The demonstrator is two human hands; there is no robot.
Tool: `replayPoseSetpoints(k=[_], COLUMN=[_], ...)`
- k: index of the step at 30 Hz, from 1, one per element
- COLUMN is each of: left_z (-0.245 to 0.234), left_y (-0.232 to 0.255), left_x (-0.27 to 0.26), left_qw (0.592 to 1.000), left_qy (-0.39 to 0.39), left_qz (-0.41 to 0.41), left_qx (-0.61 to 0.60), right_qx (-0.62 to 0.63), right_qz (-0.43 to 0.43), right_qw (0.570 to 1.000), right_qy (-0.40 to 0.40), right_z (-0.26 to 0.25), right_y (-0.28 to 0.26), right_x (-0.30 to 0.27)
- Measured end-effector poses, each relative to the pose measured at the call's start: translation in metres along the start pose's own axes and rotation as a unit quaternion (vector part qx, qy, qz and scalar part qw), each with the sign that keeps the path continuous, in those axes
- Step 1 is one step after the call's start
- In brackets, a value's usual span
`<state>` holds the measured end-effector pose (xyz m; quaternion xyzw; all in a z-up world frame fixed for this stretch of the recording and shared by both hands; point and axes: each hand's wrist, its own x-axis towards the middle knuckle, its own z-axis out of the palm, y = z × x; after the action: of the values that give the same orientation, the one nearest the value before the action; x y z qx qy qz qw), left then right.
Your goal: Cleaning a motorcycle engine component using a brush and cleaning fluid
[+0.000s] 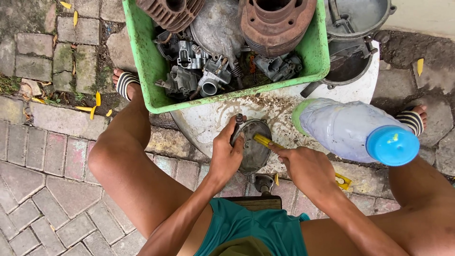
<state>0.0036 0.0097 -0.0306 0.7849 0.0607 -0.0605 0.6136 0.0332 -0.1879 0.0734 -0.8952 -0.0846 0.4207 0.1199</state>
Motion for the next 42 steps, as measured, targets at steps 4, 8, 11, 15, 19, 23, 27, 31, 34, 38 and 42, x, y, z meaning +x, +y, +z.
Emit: replayPoseSetpoints(k=[4,8,11,15,19,23,27,31,34,38,42], left_z=[0.002,-0.005,-0.009,-0.003,-0.008,-0.007,-0.006,-0.002,-0.002,0.003,-0.009], left_y=[-0.016,0.011,-0.025,-0.072,-0.069,-0.089,-0.098,-0.093,-0.074,-0.097,-0.071], left_x=[-0.002,-0.001,0.013,0.023,0.029,0.035,0.038,0.031,0.019,0.024,0.022], left_qw=[0.999,0.996,0.999,0.998,0.989,0.977,0.980,0.987,0.992,0.994,0.991], left_qy=[0.009,0.004,0.025,0.047,0.068,0.085,0.093,0.092,0.091,0.102,0.106], left_qz=[-0.021,-0.065,-0.030,0.003,0.035,0.067,0.068,0.066,0.058,0.030,0.001], left_qx=[-0.037,-0.053,-0.014,0.035,0.123,0.181,0.160,0.115,0.064,-0.017,-0.081], right_qx=[0.057,0.028,0.058,0.092,0.132,0.165,0.161,0.165,0.238,0.308,0.355], right_qz=[0.043,0.010,0.002,0.040,0.054,0.011,-0.005,-0.021,-0.009,-0.007,-0.029], right_qw=[0.995,1.000,0.998,0.994,0.990,0.985,0.980,0.972,0.957,0.935,0.915], right_qy=[-0.067,-0.009,-0.018,-0.035,-0.016,0.050,0.113,0.164,0.163,0.178,0.188], right_z=[-0.008,0.003,0.000,0.017,0.010,0.042,0.081,0.106,0.105,0.088,0.071], right_y=[-0.010,-0.004,-0.004,0.010,-0.006,-0.004,0.002,0.016,0.012,0.006,0.001], right_x=[-0.006,-0.005,-0.002,0.010,0.002,0.020,0.046,0.066,0.062,0.043,0.021])
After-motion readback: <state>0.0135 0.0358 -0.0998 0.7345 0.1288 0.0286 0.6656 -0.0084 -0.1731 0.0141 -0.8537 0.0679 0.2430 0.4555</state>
